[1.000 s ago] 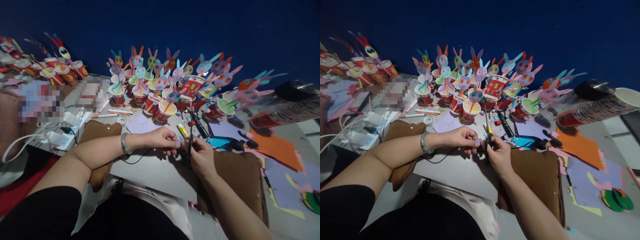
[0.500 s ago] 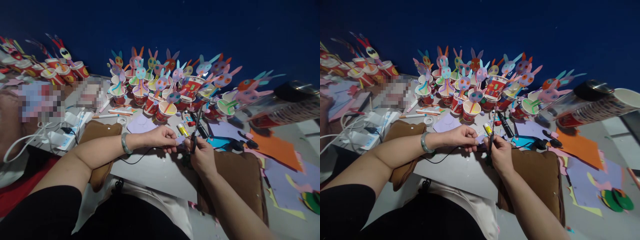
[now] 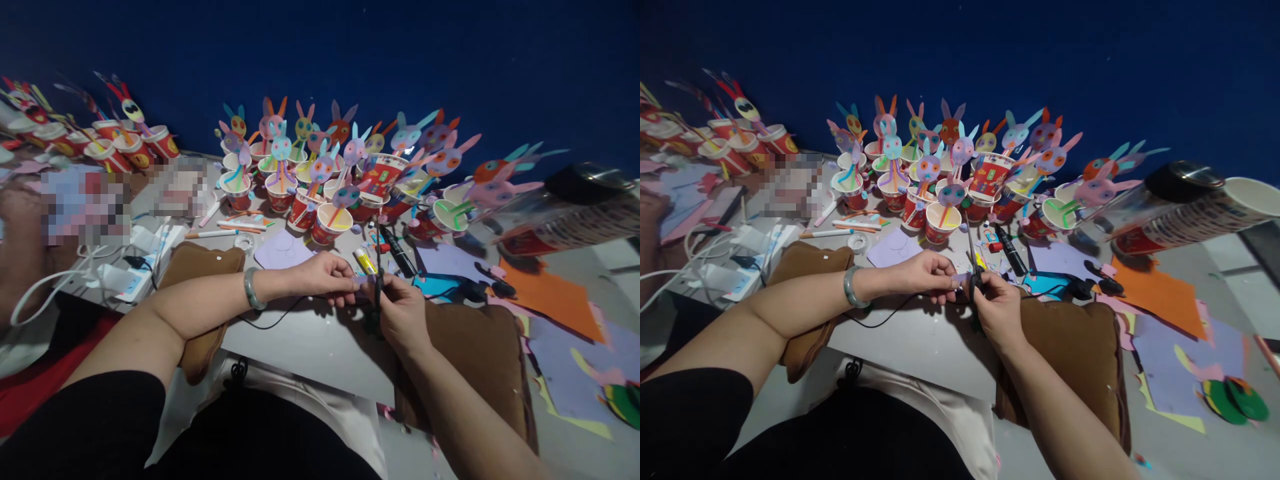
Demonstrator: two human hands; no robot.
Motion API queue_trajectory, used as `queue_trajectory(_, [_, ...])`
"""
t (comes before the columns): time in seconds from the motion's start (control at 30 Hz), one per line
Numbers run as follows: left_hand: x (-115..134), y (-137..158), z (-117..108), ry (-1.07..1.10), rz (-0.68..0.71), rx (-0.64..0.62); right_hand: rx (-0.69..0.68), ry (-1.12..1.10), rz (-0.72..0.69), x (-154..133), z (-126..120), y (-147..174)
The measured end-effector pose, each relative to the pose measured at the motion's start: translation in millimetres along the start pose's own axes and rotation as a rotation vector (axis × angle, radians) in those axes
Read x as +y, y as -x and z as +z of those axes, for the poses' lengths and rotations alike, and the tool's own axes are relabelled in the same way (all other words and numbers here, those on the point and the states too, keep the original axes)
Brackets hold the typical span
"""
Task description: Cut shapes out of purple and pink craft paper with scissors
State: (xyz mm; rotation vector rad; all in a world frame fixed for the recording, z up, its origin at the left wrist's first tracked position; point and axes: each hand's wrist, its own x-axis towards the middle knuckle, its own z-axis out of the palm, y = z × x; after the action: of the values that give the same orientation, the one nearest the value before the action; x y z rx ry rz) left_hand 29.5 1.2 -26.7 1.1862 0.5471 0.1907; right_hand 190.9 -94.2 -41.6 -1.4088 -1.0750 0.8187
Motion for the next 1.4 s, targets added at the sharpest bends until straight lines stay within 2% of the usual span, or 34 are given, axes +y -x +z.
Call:
queue_trajectory(0.33, [-0.1, 0.9, -0.2, 0.019, 0.059, 0.011, 0.032, -0.056, 0.004, -0.6, 0.4, -1.5])
queue_trajectory(0.53, [3.3, 1.0, 0.6, 0.063, 0.030, 0.059, 0.075, -0.047, 0.004, -2.4, -0.5, -2.3])
queue_trajectory(0.73, [9.3, 1.3, -3.8, 0.116, 0.000, 0.093, 0.166, -0.073, -0.083, -6.7, -6.0, -6.9])
queue_trajectory(0.9, [10.5, 3.6, -2.2, -0.042, -0.035, 0.044, 0.105, -0.126, -0.064, -2.4, -8.3, -7.7])
queue_trajectory(1.13, [4.3, 4.6, -1.3, -0.303, 0.068, 0.043, -0.050, -0.158, 0.044, 0.2, -5.7, -6.0])
queue_trajectory(1.23, [5.6, 5.9, -1.9, -0.315, 0.068, 0.031, -0.046, -0.147, 0.040, 0.5, -5.5, -5.1])
queue_trajectory(1.4, [10.9, 6.7, -3.9, -0.205, 0.062, 0.006, 0.018, -0.180, 0.010, 4.6, -6.2, -4.8])
